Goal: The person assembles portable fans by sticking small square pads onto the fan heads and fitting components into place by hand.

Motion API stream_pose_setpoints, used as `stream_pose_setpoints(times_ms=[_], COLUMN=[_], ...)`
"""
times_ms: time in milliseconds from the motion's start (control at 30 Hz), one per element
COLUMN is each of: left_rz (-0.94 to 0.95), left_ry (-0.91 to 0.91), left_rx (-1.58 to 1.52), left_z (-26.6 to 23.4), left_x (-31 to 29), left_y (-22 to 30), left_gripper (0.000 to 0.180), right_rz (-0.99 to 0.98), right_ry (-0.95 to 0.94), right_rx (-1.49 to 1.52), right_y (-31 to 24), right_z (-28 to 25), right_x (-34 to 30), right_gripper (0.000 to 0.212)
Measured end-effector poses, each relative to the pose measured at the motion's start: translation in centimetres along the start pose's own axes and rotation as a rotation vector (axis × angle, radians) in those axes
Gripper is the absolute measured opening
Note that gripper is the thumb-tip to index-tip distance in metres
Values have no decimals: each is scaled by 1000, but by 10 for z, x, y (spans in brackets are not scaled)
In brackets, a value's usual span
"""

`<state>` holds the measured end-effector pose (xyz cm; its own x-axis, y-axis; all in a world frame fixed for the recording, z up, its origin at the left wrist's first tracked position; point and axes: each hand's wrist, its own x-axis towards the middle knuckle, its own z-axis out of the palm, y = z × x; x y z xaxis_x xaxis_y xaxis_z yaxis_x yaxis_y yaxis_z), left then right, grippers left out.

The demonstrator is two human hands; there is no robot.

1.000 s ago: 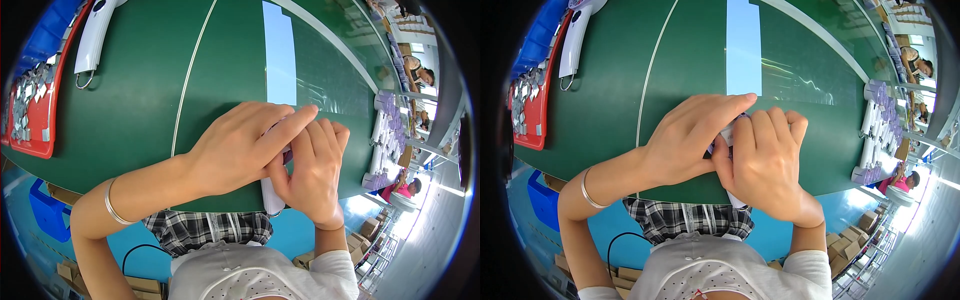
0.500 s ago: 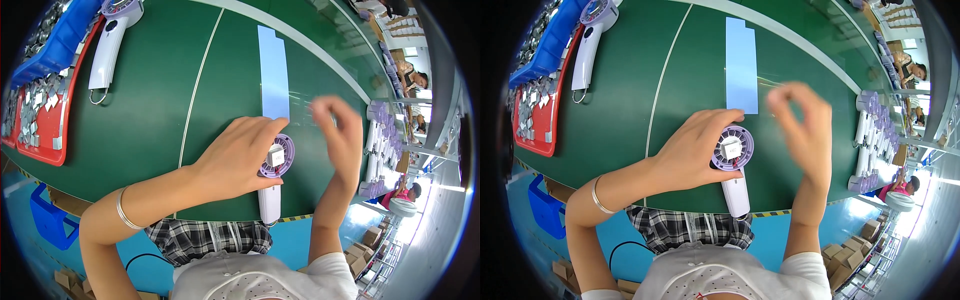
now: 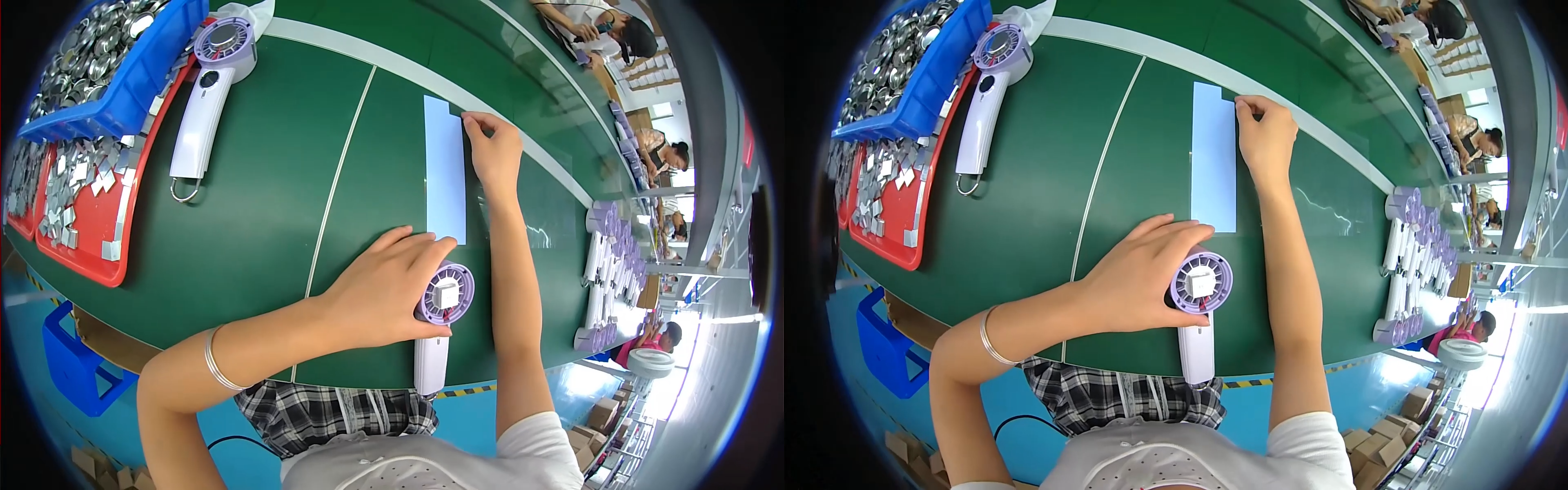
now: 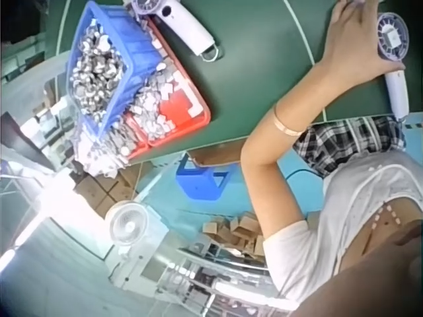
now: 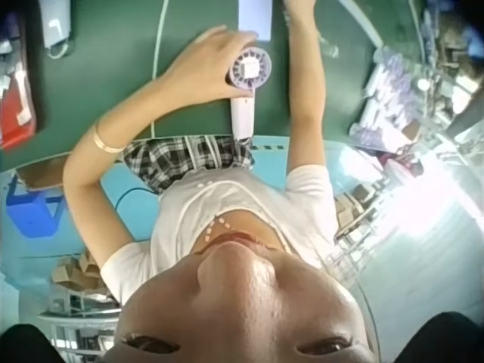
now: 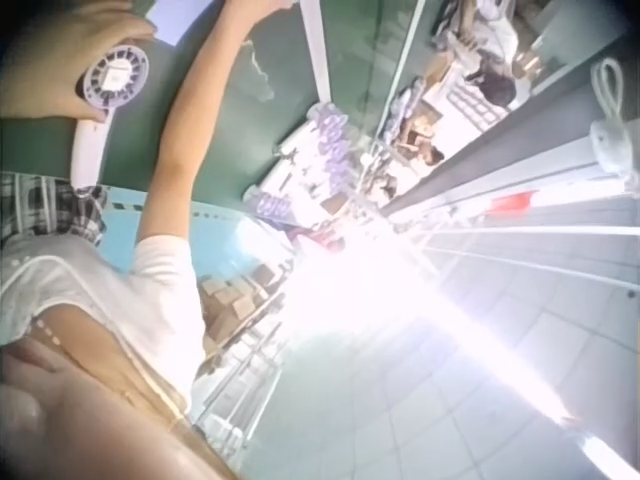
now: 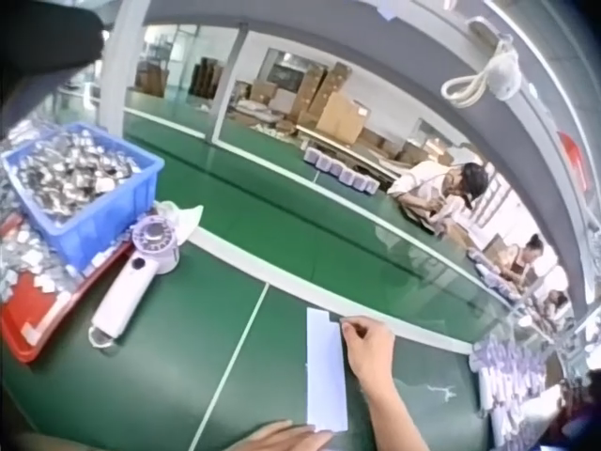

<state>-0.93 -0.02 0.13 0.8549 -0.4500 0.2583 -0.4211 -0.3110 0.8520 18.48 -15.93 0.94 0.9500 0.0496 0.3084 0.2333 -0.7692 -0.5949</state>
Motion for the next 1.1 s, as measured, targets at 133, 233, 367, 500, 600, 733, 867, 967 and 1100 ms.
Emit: stream_pose_setpoints(times_ms=[133,233,367,500,600,733,867,967,1100], left_rz=[7,8,7,6,-9,-18,-9,-8,15], left_ry=[17,23,19,21,12,25,34,37,56], left_rx=[11,13,24,24,30,58,50,54,64], left_z=[1,1,2,2,2,2,1,1,2], left_x=[-2,-1,0,1,1,-2,-2,-3,-2], left_y=[-2,-1,-1,0,2,1,1,-1,-1], left_gripper=[95,94,94,94,94,93,93,92,91], right_rz=[19,13,42,112,80,-39,-318,-330,-275], right_ry=[-32,-36,-66,-171,-215,-214,-96,-113,-108], right_rx=[4,13,-7,-54,-93,-89,-137,-49,23], right_y=[-4,-4,-1,5,12,15,16,7,5], right_z=[0,0,-1,-1,0,7,8,7,6], right_x=[-1,0,8,22,30,19,8,5,5], right_gripper=[19,19,18,17,17,15,13,13,17])
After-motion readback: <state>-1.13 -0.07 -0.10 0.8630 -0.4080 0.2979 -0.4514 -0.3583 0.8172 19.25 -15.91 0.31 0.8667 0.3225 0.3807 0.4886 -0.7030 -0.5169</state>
